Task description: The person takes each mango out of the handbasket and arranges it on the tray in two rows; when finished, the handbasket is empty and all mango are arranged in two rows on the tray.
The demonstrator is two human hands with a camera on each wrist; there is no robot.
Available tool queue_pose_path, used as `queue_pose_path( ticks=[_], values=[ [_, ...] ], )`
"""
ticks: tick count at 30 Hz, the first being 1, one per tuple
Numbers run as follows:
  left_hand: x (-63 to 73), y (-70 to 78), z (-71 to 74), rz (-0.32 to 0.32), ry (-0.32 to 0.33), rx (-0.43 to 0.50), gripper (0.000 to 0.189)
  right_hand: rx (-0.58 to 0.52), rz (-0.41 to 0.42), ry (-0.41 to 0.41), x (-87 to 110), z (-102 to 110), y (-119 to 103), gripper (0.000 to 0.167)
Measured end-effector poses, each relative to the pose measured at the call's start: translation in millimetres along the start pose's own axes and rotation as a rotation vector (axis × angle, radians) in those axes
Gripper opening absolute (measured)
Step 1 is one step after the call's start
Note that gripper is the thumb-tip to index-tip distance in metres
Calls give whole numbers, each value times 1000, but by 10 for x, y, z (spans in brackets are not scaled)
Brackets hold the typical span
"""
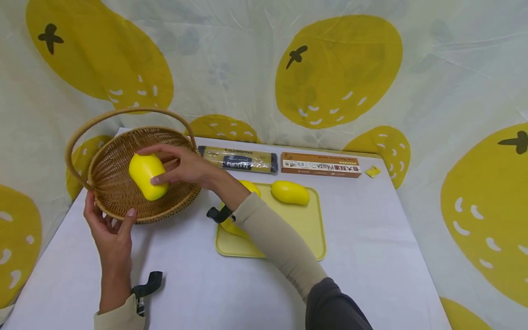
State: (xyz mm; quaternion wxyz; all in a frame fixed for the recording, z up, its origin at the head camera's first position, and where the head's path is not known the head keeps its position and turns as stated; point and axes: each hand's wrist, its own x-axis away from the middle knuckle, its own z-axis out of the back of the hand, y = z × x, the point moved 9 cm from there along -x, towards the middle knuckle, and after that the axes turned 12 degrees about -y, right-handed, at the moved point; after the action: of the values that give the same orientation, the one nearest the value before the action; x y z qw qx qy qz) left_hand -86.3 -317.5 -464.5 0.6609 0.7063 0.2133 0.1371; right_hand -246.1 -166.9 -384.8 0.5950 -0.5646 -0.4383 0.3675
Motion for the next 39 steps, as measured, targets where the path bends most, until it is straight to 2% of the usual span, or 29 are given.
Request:
queue_pose_path(
  ticks=[6,12,19,25,35,39],
  values=[
    [7,6,-1,-15,0,-18,94,52,41,-22,239,17,-40,68],
    [15,2,8,-22,0,-22,94,79,4,4,546,81,1,67],
    [5,-8,12,-2,-5,-10,92,162,40,1,896,154,71,68],
    [5,-8,6,-3,-9,-3,92,211,12,9,1191,243,181,67],
    [9,-4,17,-1,3,5,92,220,17,11,1605,339,303,65],
    [12,-5,5,-1,-5,13,92,211,-10,20,1794,391,401,65]
  ],
)
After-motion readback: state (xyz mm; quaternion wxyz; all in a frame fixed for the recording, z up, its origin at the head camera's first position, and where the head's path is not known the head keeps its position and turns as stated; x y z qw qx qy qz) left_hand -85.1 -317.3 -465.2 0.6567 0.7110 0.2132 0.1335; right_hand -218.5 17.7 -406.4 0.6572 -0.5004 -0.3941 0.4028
